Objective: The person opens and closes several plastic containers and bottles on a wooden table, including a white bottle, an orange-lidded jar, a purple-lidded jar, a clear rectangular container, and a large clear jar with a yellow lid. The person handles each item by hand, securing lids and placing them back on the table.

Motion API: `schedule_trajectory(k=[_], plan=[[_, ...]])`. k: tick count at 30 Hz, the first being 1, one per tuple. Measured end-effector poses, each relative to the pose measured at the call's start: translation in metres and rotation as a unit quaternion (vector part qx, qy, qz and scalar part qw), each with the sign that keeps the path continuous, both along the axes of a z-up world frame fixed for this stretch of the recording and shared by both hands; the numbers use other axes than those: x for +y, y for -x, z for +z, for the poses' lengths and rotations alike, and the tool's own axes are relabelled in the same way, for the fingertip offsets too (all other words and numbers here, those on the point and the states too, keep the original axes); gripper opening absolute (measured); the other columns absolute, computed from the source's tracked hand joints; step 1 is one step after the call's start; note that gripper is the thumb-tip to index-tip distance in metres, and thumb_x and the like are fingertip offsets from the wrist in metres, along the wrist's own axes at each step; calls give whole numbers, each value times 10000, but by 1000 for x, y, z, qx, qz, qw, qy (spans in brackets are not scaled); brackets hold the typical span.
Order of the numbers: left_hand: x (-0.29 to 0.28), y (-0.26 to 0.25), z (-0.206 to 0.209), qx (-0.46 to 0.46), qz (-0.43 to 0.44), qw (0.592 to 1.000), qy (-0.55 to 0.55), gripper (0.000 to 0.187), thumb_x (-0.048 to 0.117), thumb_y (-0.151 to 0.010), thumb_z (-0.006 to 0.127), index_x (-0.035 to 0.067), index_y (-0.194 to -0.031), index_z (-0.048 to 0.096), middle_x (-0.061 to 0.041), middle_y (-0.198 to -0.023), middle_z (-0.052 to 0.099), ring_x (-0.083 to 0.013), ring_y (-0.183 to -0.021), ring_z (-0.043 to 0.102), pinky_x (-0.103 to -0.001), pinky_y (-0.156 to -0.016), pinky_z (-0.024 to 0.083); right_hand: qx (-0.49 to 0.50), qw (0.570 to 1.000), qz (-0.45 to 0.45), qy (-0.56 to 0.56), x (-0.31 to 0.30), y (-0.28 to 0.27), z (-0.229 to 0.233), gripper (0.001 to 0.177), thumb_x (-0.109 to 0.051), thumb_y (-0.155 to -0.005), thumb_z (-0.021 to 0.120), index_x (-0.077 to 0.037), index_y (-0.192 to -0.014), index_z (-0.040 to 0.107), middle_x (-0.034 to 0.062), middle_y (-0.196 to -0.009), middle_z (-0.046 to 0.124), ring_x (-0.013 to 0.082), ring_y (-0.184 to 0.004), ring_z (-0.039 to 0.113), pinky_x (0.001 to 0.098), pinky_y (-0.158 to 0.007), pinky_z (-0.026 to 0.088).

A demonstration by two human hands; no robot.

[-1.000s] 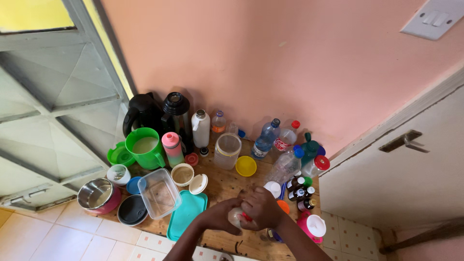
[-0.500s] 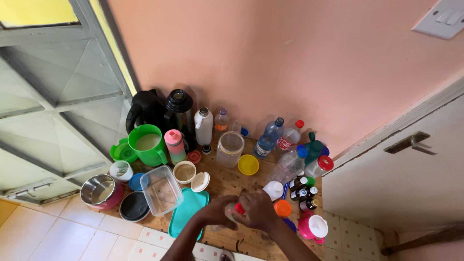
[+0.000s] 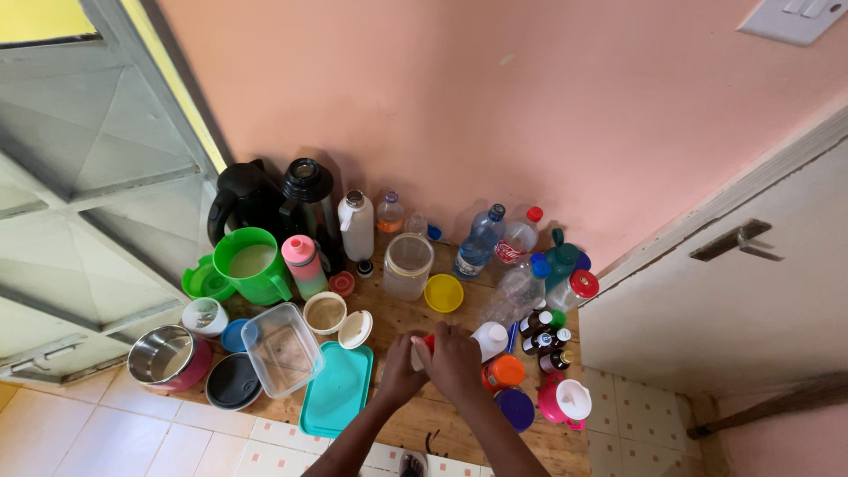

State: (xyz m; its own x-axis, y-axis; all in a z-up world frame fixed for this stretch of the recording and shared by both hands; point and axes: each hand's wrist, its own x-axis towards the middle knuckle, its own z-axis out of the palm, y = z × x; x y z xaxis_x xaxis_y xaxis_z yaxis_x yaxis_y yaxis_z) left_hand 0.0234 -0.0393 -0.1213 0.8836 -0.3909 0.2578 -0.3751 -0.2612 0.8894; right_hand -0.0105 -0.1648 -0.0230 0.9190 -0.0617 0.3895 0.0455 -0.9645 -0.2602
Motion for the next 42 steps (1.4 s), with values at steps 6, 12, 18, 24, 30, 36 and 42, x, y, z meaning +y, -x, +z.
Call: schedule_trajectory(k=[6,12,18,24,30,36,42], plan=[[-41,-34,-26,-17,-43,998,41,883,79,-719,864,77,-1462,387,-238,-1382,462,-469,-1280,464,-493,-1021,447,105,991,-35,-72,-36,-33,10,482,-393,-844,777,29,-1000,605,245,-913,666,434,-853,672,517,-721,537],[-83,-70,-49,-2,-77,997,16,999,160,-629,965,100,-1464,421,-234,-1411,480,-434,-1331,441,-507,-1081,413,135,988,-43,-68,-74,-55,10,370,-291,-817,810,20,-938,650,233,-921,690,422,-895,681,496,-776,543],[-109,-81,-57,42,-70,997,0,1007,214,-567,990,125,-1429,478,-215,-1379,521,-431,-1301,458,-510,-1063,430,120,990,-48,-60,-85,-58,3,419,-251,-799,804,28,-1066,641,228,-1004,684,403,-913,687,476,-769,554],[-126,-89,-55,36,-83,996,-5,901,208,-639,927,121,-1425,496,-187,-1348,605,-432,-1254,502,-518,-1046,439,118,991,-52,-37,-90,-59,5,408,-264,-827,794,21,-1077,643,207,-1035,678,374,-923,693,454,-772,561],[-137,-97,-62,17,-88,996,12,787,204,-759,851,97,-1441,472,-206,-1373,584,-453,-1234,491,-524,-1037,417,94,993,-50,-49,-92,-63,6,356,-237,-820,789,-2,-1051,654,186,-1010,685,365,-912,697,453,-758,563],[-145,-105,-68,15,-76,997,-10,767,221,-801,833,87,-1464,472,-202,-1361,607,-447,-1251,508,-520,-1068,425,100,991,-78,-42,-100,-72,-12,327,-226,-809,783,-28,-1042,666,177,-996,681,358,-891,697,453,-753,560],[-143,-98,-62,13,-57,998,-31,989,210,-621,931,65,-1472,449,-214,-1414,552,-462,-1294,468,-526,-1098,377,61,994,-89,15,-110,-71,-32,269,-211,-830,746,-29,-1014,672,169,-994,702,346,-868,716,456,-723,573]])
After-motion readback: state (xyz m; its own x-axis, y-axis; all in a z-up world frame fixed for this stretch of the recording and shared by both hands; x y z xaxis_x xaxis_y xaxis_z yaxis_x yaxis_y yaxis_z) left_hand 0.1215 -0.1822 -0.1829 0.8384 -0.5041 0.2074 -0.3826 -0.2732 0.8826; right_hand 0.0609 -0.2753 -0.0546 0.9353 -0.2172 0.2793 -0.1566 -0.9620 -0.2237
